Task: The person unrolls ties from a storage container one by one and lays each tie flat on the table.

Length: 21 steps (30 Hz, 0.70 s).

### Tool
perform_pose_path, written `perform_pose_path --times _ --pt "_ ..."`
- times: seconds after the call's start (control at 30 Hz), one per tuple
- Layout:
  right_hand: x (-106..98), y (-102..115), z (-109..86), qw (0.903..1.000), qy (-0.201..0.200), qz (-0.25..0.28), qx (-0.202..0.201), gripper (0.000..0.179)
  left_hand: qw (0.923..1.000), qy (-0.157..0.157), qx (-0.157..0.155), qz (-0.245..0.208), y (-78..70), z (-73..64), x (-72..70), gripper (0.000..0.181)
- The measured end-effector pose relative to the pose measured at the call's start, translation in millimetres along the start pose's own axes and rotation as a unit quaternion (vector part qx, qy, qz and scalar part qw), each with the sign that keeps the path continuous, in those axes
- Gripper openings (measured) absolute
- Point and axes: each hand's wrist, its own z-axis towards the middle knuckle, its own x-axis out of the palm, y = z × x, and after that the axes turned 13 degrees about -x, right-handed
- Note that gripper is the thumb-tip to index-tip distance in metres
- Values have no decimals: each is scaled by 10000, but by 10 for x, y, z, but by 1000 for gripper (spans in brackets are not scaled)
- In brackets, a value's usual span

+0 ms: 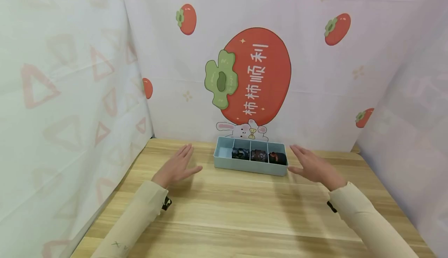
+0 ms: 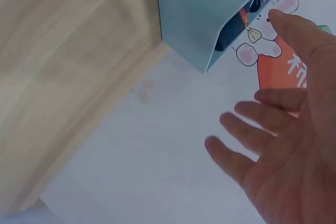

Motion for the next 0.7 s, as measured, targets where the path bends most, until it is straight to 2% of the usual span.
perform_pose_path --times 0.1,0.27,0.33,0.47,0.7 --pt "-75 -42 161 9993 360 75 -18 75 9999 150 -35 11 -83 109 -32 95" --pt "-143 -117 438 9953 958 -134 -13 68 9995 299 27 73 -271 279 -82 94" --pt "-140 -157 541 9933 1124 -256 -127 64 9993 362 79 100 -337 350 -83 94" --pt "-118 -194 688 9904 1299 -304 -350 58 9984 487 144 228 -472 484 -61 96" --pt "-44 -174 872 9855 1602 -486 -272 56 9980 400 216 434 -674 661 50 93"
